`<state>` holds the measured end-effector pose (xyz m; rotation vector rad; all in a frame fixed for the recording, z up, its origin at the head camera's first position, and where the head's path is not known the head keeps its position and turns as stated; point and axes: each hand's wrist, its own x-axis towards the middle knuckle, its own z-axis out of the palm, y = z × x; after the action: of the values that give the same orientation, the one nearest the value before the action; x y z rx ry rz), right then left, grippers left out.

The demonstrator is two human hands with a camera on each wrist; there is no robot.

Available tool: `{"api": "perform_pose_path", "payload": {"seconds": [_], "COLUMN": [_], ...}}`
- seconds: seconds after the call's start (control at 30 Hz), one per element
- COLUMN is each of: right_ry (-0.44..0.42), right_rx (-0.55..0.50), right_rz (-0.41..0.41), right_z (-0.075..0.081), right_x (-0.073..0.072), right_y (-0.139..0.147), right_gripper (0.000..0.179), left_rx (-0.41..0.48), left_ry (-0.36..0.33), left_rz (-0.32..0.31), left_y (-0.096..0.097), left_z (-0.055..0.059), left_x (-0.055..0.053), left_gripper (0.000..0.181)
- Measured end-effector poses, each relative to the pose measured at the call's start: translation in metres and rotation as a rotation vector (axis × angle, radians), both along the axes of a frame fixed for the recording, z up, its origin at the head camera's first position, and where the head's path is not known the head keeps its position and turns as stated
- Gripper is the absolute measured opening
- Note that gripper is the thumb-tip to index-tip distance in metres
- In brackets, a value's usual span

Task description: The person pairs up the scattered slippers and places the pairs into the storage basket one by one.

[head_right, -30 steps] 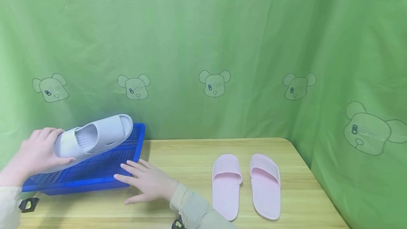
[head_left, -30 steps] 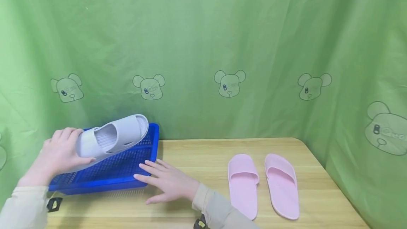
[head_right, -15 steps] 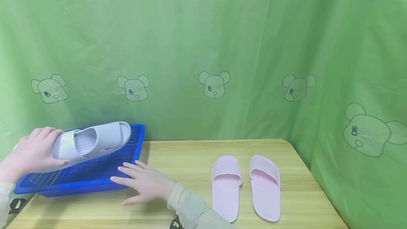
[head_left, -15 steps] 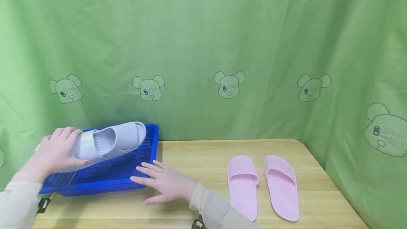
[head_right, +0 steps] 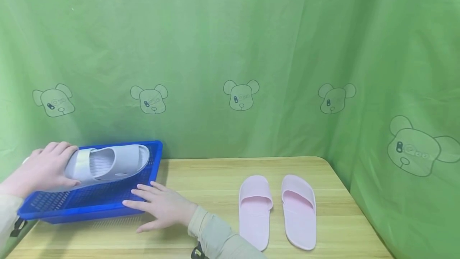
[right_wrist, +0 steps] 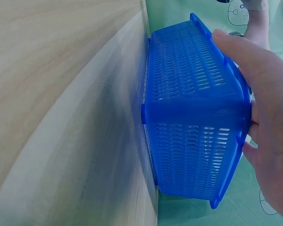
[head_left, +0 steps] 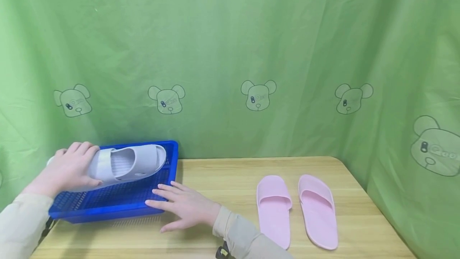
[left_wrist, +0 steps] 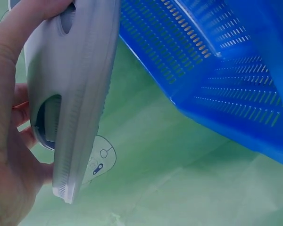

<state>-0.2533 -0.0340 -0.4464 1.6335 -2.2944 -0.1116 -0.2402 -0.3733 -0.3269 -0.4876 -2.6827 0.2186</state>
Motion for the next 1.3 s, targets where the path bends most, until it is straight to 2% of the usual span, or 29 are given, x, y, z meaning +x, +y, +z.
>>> {"api": "perform_pose_path", "payload": {"seconds": [0.17, 0.47, 1.07, 1.3], "right_ry": [0.006, 0.005, 0.020, 0.014], "right_rx": [0.005, 0.025, 0.017, 0.014], "right_rz": [0.000, 0.001, 0.006, 0.007], "right_z": [0.001, 0.001, -0.001, 0.000], "right_x": [0.000, 0.002, -0.001, 0.001], "right_y": [0.000, 0.000, 0.001, 0.001], "right_gripper": [0.082, 0.082, 0.083, 0.083], "left_rx": [-0.021, -0.041, -0.073, -0.082], "left_ry": [-0.047, -0.073, -0.066, -0.081], "left_rz": [0.005, -0.013, -0.050, -0.044], "left_y": [0.000, 0.005, 0.011, 0.011], "left_z": [-0.003, -0.011, -0.017, -0.018], "left_x": [-0.006, -0.014, -0.026, -0.031], "left_gripper": [0.097, 0.095, 0.091, 0.091]}}
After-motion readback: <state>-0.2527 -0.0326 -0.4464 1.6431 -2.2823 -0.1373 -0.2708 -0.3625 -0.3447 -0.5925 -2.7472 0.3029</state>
